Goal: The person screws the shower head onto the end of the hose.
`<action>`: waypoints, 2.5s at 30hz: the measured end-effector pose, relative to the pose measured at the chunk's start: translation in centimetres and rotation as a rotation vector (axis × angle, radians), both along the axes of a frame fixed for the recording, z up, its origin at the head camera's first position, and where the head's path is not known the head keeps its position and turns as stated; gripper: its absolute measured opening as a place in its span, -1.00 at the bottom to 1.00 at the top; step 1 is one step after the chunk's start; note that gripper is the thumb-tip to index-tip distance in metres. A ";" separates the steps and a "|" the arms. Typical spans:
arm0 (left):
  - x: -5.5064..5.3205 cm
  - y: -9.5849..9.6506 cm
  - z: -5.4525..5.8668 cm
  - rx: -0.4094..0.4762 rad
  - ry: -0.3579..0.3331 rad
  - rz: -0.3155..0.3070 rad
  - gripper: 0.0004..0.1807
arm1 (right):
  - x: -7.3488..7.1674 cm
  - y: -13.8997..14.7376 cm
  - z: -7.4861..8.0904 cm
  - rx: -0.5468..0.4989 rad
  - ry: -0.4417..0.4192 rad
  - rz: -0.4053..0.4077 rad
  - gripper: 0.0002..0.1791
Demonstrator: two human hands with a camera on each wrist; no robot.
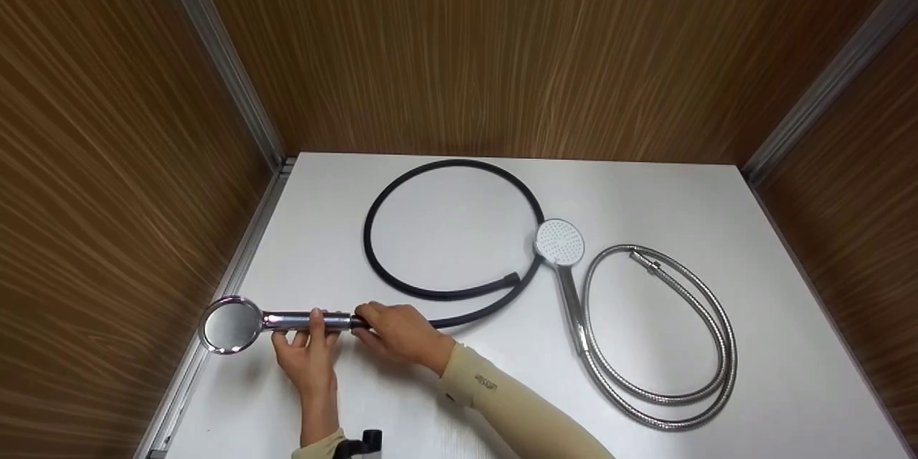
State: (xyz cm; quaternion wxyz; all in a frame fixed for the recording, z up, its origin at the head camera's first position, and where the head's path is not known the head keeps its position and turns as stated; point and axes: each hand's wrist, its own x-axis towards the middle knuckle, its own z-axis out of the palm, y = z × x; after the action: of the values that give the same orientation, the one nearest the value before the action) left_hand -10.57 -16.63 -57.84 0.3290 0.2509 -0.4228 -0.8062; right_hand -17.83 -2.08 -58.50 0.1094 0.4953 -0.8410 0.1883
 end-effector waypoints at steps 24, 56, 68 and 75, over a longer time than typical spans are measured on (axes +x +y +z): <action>0.1 -0.1 -0.3 -0.030 0.003 -0.006 -0.55 | 0.1 -0.1 0.0 0.009 -0.030 -0.008 -0.75; 0.1 0.2 -0.1 0.013 0.029 0.010 -0.56 | 0.0 0.0 0.1 -0.021 -0.120 -0.015 -0.78; 0.1 0.1 -0.2 -0.002 0.026 0.016 -0.54 | 0.0 0.1 0.1 0.000 -0.085 -0.003 -0.79; 0.1 0.1 -0.2 -0.013 -0.006 0.017 -0.51 | -0.1 0.2 0.1 -0.014 -0.048 0.010 -0.78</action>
State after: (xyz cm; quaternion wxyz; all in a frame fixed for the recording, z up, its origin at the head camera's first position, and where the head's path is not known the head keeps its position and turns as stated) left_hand -10.47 -16.56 -58.04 0.3363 0.2547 -0.4271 -0.7998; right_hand -17.88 -1.89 -58.41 0.0917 0.4940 -0.8397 0.2063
